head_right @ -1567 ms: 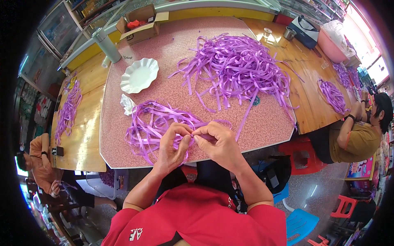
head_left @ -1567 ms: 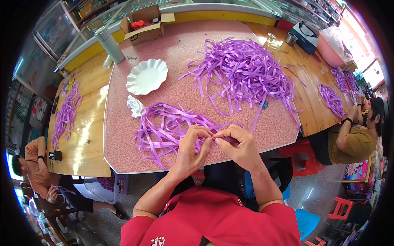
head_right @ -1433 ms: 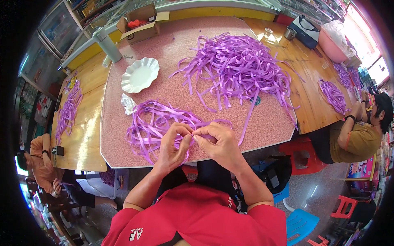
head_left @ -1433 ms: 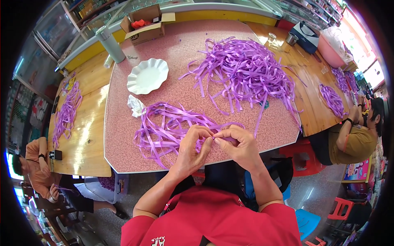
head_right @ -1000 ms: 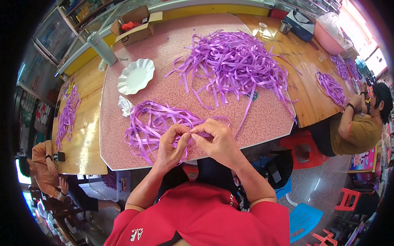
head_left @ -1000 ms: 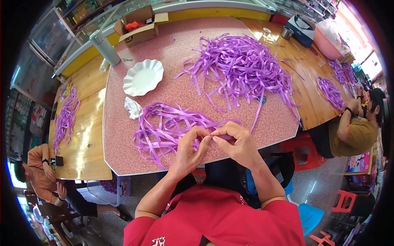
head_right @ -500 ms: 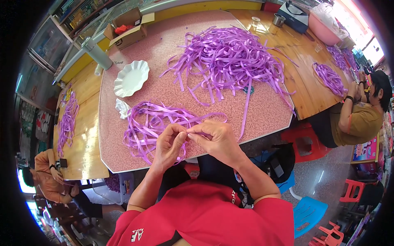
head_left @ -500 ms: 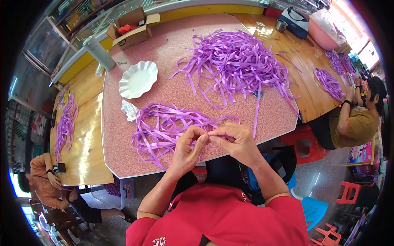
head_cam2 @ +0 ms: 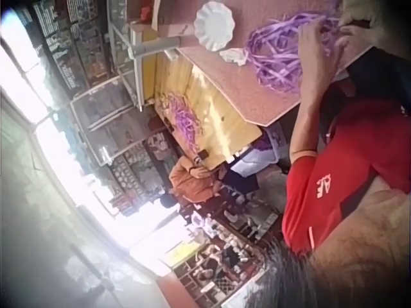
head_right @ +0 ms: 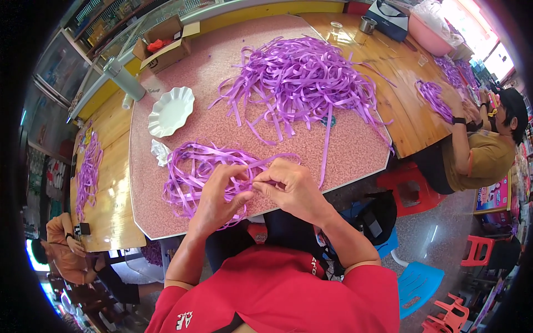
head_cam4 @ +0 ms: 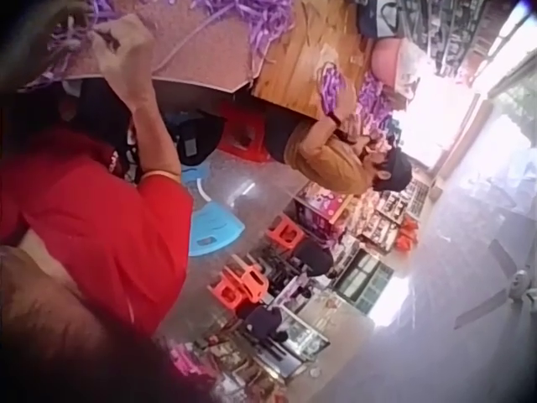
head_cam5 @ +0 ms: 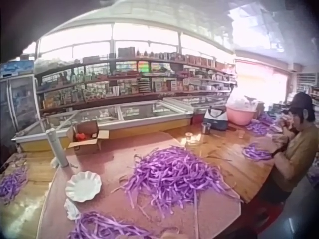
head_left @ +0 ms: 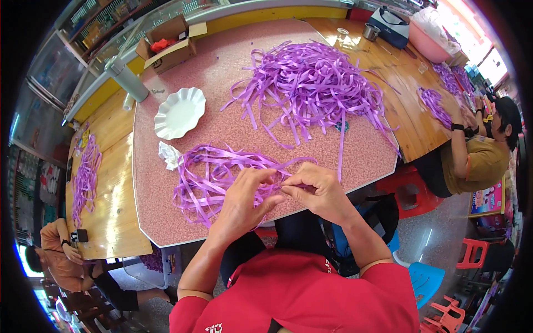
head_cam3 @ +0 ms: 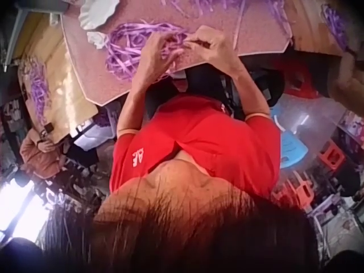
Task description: Braiding or tying together multiple strands of purple plastic ribbons at a work table.
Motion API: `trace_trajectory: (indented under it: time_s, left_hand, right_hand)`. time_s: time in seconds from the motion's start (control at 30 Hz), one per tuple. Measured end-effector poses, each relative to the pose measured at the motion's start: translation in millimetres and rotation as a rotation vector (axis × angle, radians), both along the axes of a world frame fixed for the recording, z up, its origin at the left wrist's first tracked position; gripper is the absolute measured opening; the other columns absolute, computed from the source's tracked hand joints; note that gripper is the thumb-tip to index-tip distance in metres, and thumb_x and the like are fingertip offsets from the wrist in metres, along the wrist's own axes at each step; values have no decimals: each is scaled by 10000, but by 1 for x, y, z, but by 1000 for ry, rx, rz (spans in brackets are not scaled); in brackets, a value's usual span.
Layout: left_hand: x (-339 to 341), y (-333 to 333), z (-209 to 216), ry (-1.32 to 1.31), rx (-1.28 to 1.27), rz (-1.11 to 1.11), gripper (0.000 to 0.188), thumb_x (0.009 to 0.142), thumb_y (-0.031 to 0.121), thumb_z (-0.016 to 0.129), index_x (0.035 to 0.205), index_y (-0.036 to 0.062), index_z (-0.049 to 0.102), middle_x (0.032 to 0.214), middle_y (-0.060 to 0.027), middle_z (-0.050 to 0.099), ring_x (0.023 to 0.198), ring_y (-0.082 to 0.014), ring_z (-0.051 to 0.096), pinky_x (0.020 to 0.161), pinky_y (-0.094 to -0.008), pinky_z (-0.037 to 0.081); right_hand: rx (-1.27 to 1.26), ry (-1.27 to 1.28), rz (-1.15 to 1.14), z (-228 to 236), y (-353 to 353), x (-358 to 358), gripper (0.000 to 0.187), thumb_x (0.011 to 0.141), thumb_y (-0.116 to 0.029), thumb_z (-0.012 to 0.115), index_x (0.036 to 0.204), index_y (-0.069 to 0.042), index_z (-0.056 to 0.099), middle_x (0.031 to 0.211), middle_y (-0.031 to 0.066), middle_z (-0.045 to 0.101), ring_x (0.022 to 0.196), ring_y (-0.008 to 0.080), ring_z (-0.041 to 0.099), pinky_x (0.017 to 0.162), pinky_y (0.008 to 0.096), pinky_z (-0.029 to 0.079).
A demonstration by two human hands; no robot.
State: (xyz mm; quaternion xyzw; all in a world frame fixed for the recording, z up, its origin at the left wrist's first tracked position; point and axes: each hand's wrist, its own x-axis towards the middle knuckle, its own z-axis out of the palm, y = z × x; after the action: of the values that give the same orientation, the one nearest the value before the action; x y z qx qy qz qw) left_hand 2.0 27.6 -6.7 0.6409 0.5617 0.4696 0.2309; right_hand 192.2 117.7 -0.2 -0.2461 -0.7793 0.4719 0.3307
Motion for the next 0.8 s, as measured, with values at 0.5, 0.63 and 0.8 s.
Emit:
trace_trajectory:
  time_s: [0.5,0.63,0.8]
  left_hand:
    - [-9,-8,21,732,160,-402,205,825,194,744,845,70,582,741,-50,552,692,-232,576,666,-370,454]
    - [-14,-12,22,617,157,-424,157,828,118,720,808,73,570,705,-44,526,665,-234,563,627,-360,430]
    - [-22,-22,20,419,132,-472,132,786,54,729,792,54,598,695,-62,539,625,-262,553,597,-379,413]
  right_hand:
    - [46,-108,332,0,3,9,143,847,-147,745,866,-10,711,760,124,629,726,288,634,651,388,474]
    - [125,-58,309,0,-4,8,173,852,-181,751,831,-19,694,743,108,600,688,294,610,611,382,458]
    - [176,-1,305,-7,-14,7,139,854,-166,760,828,-40,708,724,73,579,646,252,596,573,354,446]
